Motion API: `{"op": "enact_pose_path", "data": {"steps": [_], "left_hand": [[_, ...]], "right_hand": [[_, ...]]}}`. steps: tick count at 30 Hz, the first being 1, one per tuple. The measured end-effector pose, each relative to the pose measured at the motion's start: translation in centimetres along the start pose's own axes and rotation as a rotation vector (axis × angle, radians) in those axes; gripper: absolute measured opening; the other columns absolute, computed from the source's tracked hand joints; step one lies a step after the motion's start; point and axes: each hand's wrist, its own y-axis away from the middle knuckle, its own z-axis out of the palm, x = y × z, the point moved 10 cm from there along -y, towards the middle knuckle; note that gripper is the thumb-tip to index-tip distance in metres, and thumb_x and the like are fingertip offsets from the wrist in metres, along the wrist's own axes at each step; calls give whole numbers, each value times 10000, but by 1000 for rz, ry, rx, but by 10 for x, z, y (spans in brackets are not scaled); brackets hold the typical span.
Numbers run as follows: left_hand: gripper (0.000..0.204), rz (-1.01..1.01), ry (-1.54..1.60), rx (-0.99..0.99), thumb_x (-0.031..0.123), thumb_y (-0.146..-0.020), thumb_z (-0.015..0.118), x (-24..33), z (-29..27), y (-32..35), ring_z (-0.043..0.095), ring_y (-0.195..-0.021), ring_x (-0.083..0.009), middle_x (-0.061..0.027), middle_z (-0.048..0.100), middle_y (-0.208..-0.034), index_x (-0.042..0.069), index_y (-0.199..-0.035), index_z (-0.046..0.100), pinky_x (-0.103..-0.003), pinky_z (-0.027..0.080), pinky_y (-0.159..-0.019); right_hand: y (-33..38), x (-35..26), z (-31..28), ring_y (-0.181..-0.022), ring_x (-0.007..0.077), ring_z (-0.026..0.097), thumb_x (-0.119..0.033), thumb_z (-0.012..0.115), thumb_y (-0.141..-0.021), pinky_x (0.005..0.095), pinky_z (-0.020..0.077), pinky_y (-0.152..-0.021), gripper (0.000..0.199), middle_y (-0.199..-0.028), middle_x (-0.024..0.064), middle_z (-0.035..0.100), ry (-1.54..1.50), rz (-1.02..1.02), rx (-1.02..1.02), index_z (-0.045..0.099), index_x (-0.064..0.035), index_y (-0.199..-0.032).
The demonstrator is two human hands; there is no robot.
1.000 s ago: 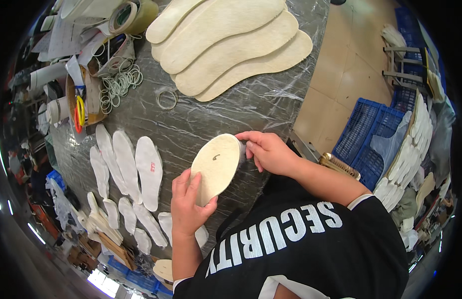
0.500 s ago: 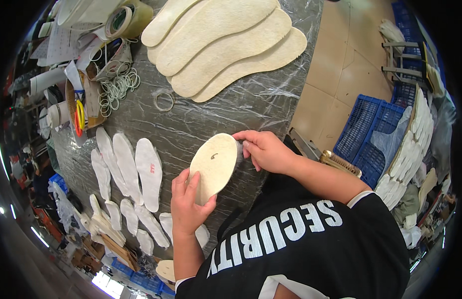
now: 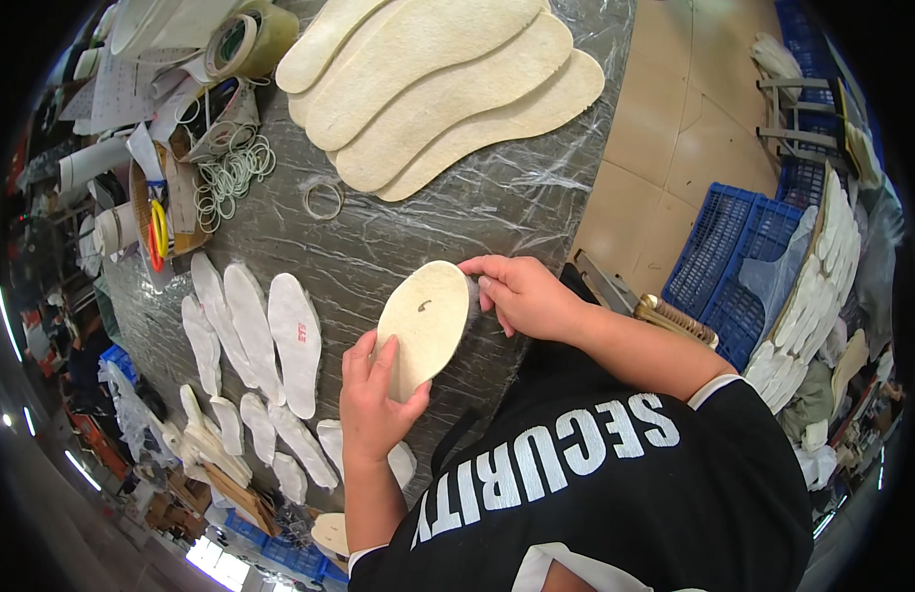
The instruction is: The recorder is hand-assembling shoe insoles by fitting a foam or padded layer into the fabric cover.
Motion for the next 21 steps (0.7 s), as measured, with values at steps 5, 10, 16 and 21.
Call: {"op": "enact_pose_path", "data": {"steps": [5,10,16,21], "left_hand": [[631,-3,-15,-16,144,-582,795,-1,3,-1,522,-1046,-380,-205,503,-1223,-10,-1154,578,-439,475,-867],[628,-27,-9,-15,119,-564,782,-4,6,-2,515,-1055,-372,-199,507,-1230,-15,-1144,583,-431,451,-890],[628,-52,2,-6,138,-576,795,-6,8,-2,521,-1049,-376,-201,505,-1231,-8,-1148,581,-434,478,-861],[625,-67,31,-4,160,-586,801,-10,9,-2,522,-1039,-383,-211,503,-1224,-12,-1144,579,-438,490,-852]], "right_hand": [[-1,2,-1,-482,91,521,-56,383,-963,250,444,-463,325,-757,44,546,-11,-5,6,538,-11,-1245],[0,1,-2,-488,120,537,-46,407,-945,281,471,-497,318,-751,71,572,-8,12,10,538,17,-1227],[-1,4,0,-517,95,525,-51,403,-952,248,455,-495,342,-792,52,548,-1,17,-21,502,-11,-1277],[6,2,-1,-538,103,540,-84,562,-895,268,462,-519,419,-745,51,559,-5,23,20,453,3,-1289]]}}
